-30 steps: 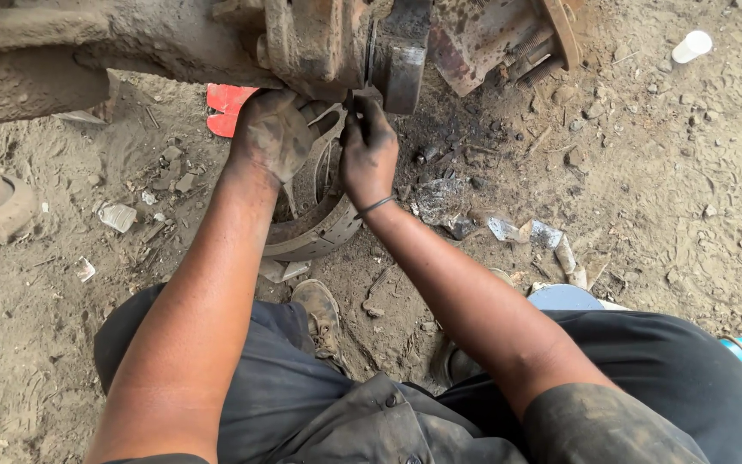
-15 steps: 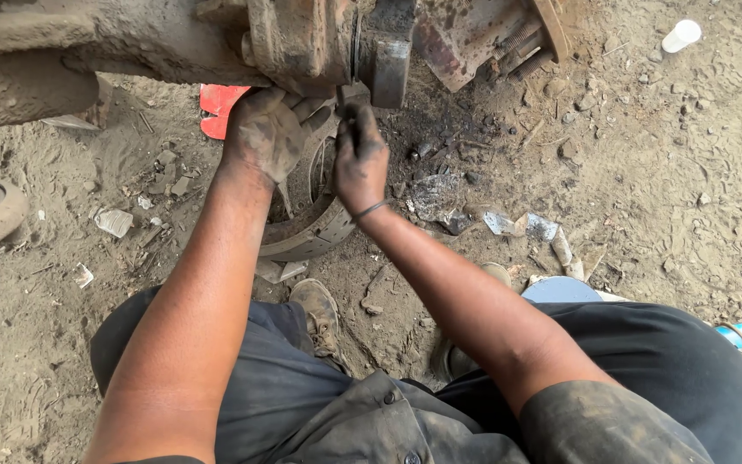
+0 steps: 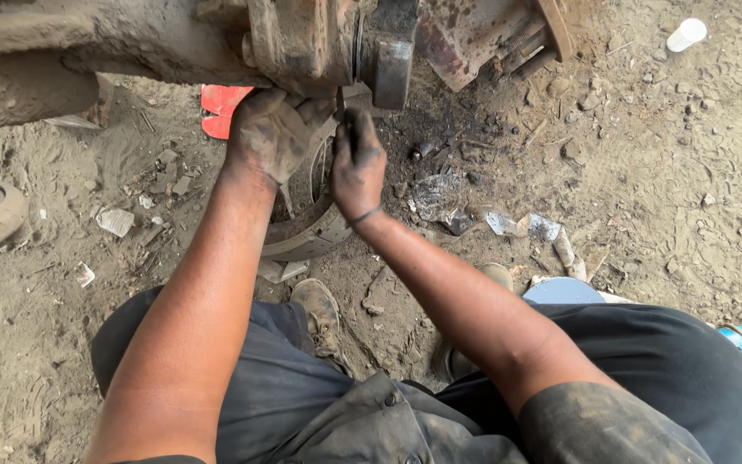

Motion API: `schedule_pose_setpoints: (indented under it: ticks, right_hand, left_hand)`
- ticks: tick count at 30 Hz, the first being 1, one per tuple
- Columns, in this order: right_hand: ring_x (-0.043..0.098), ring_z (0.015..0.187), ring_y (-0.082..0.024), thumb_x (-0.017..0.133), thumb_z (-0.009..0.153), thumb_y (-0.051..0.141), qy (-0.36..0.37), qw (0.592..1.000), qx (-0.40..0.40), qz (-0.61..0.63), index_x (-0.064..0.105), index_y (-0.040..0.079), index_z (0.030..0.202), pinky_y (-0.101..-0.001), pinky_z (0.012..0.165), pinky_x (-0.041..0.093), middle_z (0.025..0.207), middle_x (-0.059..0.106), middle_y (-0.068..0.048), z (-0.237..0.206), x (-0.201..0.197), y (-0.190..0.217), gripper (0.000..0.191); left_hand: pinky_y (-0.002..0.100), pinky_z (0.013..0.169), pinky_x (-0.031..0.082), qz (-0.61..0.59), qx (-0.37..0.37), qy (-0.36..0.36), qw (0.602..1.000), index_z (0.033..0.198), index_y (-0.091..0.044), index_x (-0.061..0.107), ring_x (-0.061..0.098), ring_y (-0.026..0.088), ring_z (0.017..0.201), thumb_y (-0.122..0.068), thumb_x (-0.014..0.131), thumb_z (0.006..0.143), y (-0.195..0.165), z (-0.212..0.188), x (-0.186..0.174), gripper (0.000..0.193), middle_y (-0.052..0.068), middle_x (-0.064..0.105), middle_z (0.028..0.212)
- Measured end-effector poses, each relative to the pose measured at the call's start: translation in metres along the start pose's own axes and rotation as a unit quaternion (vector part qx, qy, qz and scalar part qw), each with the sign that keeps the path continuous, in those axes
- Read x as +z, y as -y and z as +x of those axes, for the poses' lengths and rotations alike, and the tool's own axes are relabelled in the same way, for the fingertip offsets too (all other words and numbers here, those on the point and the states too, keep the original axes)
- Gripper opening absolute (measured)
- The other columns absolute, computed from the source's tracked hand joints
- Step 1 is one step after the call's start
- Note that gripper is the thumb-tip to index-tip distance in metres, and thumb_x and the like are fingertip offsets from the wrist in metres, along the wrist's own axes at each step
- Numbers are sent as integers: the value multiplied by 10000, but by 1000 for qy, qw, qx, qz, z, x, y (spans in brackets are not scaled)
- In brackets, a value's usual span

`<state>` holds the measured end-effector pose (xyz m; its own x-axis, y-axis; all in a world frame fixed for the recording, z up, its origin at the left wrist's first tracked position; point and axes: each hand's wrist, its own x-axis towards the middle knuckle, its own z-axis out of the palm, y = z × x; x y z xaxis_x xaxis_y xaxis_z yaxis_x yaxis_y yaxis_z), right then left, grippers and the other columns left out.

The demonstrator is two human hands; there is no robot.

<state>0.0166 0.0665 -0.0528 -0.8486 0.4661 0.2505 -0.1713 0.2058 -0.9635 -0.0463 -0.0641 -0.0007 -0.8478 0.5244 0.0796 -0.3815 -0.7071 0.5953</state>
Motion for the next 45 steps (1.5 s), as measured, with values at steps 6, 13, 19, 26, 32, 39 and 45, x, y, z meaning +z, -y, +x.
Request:
schedule_pose_setpoints:
  ticks: [6, 13, 19, 26, 32, 39, 45]
  right_hand:
    - [705, 761, -199, 521, 1046, 56, 27, 998, 45, -18, 638, 34, 1249, -315, 633, 601, 1079, 765, -168, -2, 1, 3, 236]
    - [691, 709, -150, 539, 1033, 54, 33, 999, -21, -32, 637, 49, 1219, -286, 589, 588, 1019, 755, -126, 5, 2, 13, 211]
    - [675, 685, -218, 539, 1061, 79, 86, 995, 9, -58, 662, 55, 1164, -317, 577, 542, 855, 717, -117, 9, -5, 24, 162]
    - [689, 952, -263, 551, 1059, 73, 97, 993, -39, 56, 603, 9, 1216, -383, 823, 589, 1075, 705, -172, -21, 2, 29, 177]
    - [566, 670, -190, 514, 1039, 75, 109, 987, 112, 40, 638, 12, 1139, -336, 559, 484, 838, 645, -110, -16, -5, 27, 171]
    - [538, 731, -90, 538, 1043, 53, 83, 993, 17, 83, 635, 4, 1165, -258, 609, 448, 878, 618, -29, -5, -2, 6, 163]
    - [515, 663, -87, 590, 1039, 88, 163, 970, 85, 162, 644, 25, 1233, -238, 547, 445, 859, 635, -23, 35, -11, -11, 212]
  left_hand:
    - [485, 1205, 470, 11, -4, -1, 1000, 1142, -20, 633, 623, 351, 1276, -215, 751, 923, -1, 1, 0, 316, 186, 680, 1269]
    - [445, 1174, 445, 46, -5, -25, 999, 1276, -10, 607, 596, 316, 1260, -269, 795, 858, -3, 1, -3, 526, 142, 651, 1295]
    - [462, 1182, 448, 35, -14, -29, 999, 1241, 9, 606, 639, 330, 1240, -236, 796, 896, -3, 3, -5, 463, 151, 689, 1249]
    - [450, 1043, 523, 48, 1, -18, 999, 1193, 41, 629, 707, 332, 1098, -196, 787, 920, -6, -4, -8, 395, 179, 721, 1154]
    - [463, 1054, 497, 18, -13, -28, 999, 1276, 23, 584, 618, 308, 1159, -215, 808, 951, -3, 2, -9, 460, 138, 648, 1222]
    - [497, 1096, 476, 58, -16, -57, 997, 1259, -12, 599, 612, 317, 1185, -257, 814, 829, -6, 1, -2, 540, 120, 667, 1219]
    - [523, 1164, 463, 32, -5, -45, 998, 1174, -19, 603, 609, 355, 1222, -212, 824, 859, -5, 3, -4, 430, 126, 667, 1231]
